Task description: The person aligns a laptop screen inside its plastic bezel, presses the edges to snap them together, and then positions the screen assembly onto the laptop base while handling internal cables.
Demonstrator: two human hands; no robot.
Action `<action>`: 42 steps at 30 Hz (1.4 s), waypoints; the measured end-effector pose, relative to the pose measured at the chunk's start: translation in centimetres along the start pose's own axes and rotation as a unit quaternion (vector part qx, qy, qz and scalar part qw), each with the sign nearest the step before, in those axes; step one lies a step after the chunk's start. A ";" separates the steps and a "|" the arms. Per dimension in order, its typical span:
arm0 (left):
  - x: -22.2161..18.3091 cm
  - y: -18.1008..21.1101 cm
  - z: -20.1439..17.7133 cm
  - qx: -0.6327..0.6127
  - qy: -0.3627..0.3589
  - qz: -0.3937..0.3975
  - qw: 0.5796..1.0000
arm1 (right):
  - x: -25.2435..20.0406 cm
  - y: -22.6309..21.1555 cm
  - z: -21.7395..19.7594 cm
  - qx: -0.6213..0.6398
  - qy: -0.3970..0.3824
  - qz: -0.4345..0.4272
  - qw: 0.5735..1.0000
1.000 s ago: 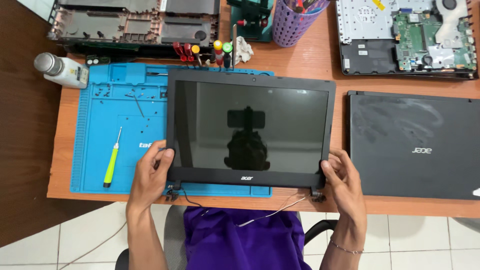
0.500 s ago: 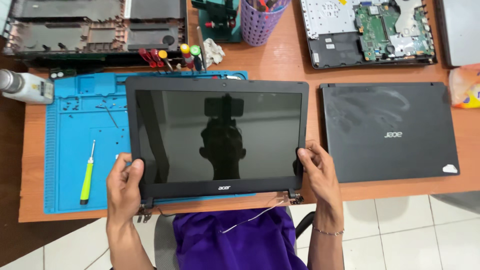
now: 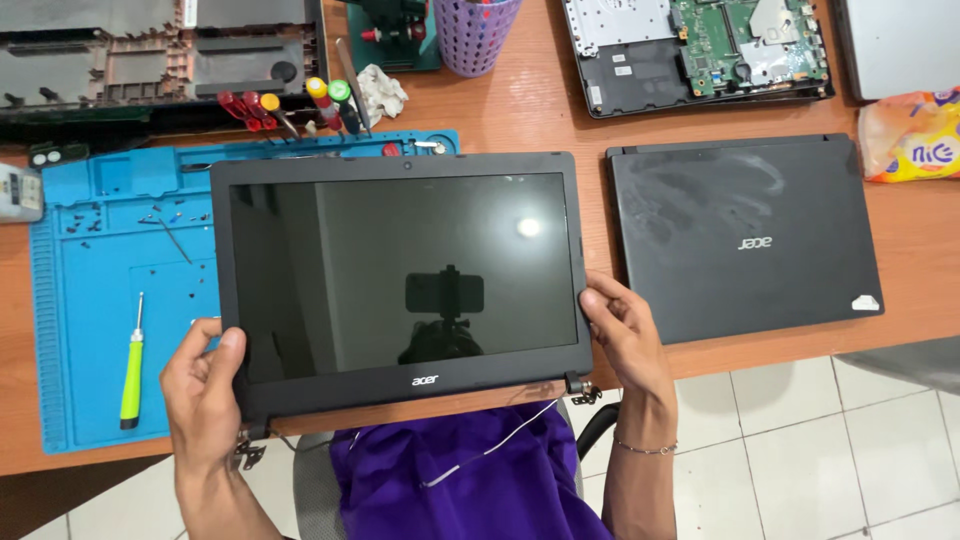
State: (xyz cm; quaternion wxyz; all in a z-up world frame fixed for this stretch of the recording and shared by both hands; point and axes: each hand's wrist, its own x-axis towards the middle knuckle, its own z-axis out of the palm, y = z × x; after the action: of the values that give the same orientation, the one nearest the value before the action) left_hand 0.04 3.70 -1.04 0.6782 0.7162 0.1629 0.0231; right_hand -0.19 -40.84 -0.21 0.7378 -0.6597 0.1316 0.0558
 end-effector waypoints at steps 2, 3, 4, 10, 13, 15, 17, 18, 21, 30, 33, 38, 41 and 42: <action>0.0 0.0 0.2 -0.003 0.004 -0.002 1.000 | -0.2 0.0 -0.1 0.009 -0.020 -0.003 1.000; -0.1 0.0 0.3 -0.006 0.002 0.000 1.000 | -0.2 0.1 -0.2 0.009 -0.015 -0.007 1.000; -0.2 0.1 0.3 -0.010 0.001 0.002 1.000 | -0.1 0.3 -0.3 0.008 -0.010 -0.010 1.000; -0.1 -0.2 0.3 -0.026 0.015 0.068 0.997 | -0.7 0.0 -0.2 0.131 -0.040 -0.010 0.991; 0.1 0.0 0.6 -0.063 0.002 0.064 0.996 | -0.8 -0.8 0.5 0.126 -0.064 -0.025 0.990; 0.1 0.0 0.7 -0.050 0.007 0.064 0.997 | -1.0 -0.9 0.8 0.118 -0.066 -0.033 0.990; 0.4 -0.2 0.8 -0.036 0.013 0.074 0.996 | -0.8 -0.8 0.9 0.119 -0.060 -0.035 0.990; 0.5 -0.3 0.9 -0.029 0.016 0.083 0.996 | -0.7 -0.8 0.9 0.124 -0.055 -0.036 0.990; 0.4 -0.1 1.0 -0.038 0.011 0.087 0.995 | -0.8 -0.4 0.9 0.129 -0.050 -0.034 0.990; 1.0 1.0 1.7 0.002 -0.021 0.076 0.997 | -0.1 1.1 -0.5 0.077 -0.034 -0.026 0.996; 1.1 1.4 1.6 0.041 -0.031 0.079 0.996 | -0.1 1.0 -0.7 0.096 -0.057 -0.016 0.994; 1.0 0.9 1.7 0.028 -0.053 0.068 0.996 | 1.2 1.8 -2.2 0.156 -0.055 -0.063 0.984; 0.5 0.5 1.6 0.024 -0.077 0.085 0.993 | 2.3 1.5 -1.5 0.114 -0.002 -0.086 0.990; 0.7 0.5 1.7 0.018 -0.081 0.085 0.993 | 2.5 1.1 -1.0 0.101 0.001 -0.087 0.991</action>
State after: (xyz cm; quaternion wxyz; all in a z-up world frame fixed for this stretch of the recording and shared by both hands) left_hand 1.20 2.18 -0.81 0.6715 0.7393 0.0464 0.0194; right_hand 1.80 -41.96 -2.05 0.8029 -0.5904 0.0794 -0.0230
